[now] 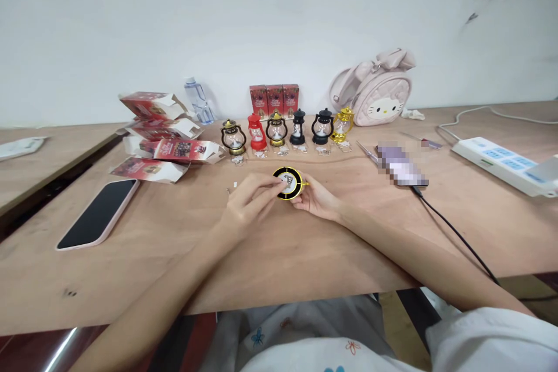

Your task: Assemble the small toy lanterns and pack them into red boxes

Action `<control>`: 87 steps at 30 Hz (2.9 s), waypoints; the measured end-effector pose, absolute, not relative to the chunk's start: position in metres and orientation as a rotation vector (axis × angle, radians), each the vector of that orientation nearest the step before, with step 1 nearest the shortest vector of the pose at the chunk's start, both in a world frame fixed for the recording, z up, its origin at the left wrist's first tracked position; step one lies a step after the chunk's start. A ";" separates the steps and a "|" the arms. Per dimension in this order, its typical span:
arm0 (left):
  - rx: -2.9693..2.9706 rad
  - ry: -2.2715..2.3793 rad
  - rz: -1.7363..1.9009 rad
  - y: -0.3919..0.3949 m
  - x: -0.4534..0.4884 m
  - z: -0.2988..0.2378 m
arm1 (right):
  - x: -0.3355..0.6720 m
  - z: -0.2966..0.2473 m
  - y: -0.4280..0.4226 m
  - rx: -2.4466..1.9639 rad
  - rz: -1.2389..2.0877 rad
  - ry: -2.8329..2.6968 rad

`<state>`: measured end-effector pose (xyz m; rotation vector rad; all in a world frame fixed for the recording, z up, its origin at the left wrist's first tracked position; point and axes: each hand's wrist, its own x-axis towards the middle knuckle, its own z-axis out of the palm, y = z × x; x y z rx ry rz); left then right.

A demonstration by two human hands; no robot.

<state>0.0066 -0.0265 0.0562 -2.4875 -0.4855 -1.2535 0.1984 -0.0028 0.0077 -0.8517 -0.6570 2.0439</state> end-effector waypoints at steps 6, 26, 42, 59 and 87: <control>-2.692 -0.563 -1.252 -0.032 0.003 0.046 | 0.199 0.004 -0.001 -0.822 2.035 -0.672; -2.489 -0.464 -1.248 -0.033 -0.005 0.036 | 0.201 -0.003 0.000 -0.777 2.051 -0.727; -2.389 -0.563 -1.445 -0.027 0.010 0.034 | 0.200 -0.004 0.000 -0.790 2.042 -0.710; -2.012 -0.544 -1.191 -0.028 0.000 0.029 | 0.200 -0.004 -0.001 -0.810 2.028 -0.758; -2.070 -0.669 -1.225 -0.030 0.007 0.034 | 0.199 0.000 -0.002 -0.759 2.062 -0.819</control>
